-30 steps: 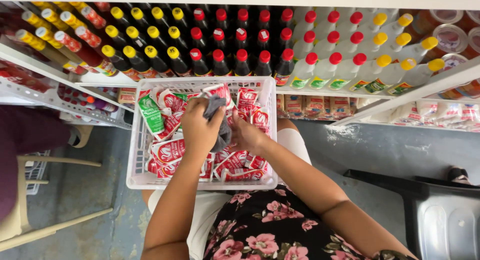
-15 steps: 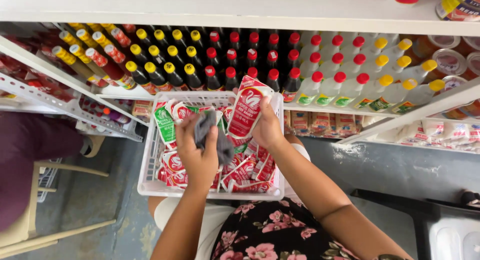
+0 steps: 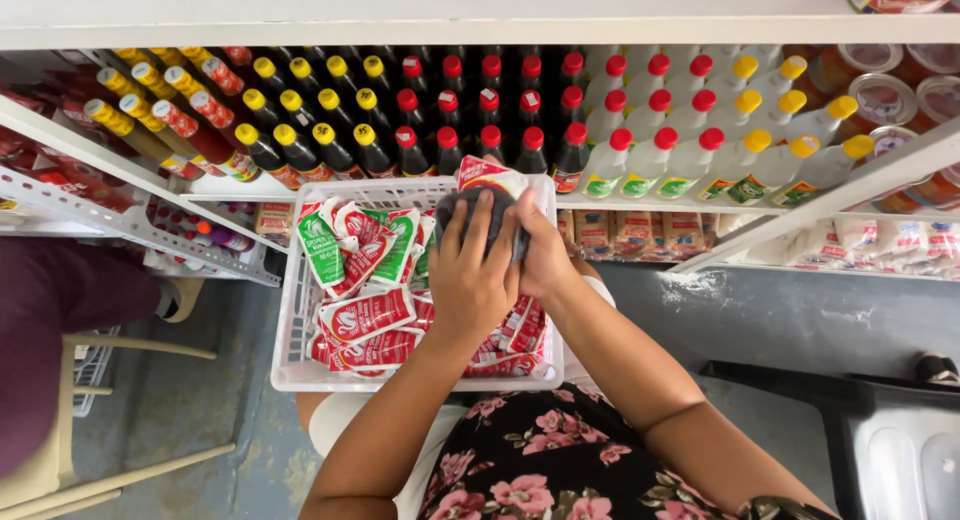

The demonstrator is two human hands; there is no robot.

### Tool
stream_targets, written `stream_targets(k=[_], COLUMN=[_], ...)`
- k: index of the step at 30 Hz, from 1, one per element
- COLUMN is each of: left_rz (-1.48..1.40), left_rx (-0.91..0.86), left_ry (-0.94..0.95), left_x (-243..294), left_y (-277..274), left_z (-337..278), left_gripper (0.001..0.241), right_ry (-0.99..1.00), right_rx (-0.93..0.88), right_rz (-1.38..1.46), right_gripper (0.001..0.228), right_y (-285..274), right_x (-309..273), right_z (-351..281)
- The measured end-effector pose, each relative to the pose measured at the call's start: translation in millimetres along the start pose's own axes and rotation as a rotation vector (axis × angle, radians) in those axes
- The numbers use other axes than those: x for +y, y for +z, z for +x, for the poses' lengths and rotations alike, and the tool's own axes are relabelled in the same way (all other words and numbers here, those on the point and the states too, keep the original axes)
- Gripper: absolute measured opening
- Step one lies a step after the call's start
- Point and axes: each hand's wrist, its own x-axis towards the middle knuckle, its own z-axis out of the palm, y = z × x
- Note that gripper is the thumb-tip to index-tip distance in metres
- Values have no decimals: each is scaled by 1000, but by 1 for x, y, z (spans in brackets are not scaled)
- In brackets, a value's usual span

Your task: Wiping down sauce pouches with a cloth and placing them neatly on a grocery store shelf.

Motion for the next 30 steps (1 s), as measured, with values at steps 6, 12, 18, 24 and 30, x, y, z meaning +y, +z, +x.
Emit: stream_targets(k=[6,12,18,24,30], left_rz=[-5,-510,-671,-513,-412], left_rx=[10,131,161,-34,-100], left_ry=[22,-323,-120,185,238], left_x=[-30,-56,-1,43,45], left_y=[25,8,-50,-39,-31], left_z=[-62,-50,41,59,24], left_gripper=[50,31,36,53,61], right_ry=[-205,-128,-146,-158,-436], right_rx=[97,-232,-430,-329,-313], right_rz=[-318,-6,114,224,-69], right_gripper=[69,45,30,51,53], right_y=[-10,-28,-1,5,-32], right_x=[-24,-47,-12,-14,-43], right_z=[16,10,9,17,28])
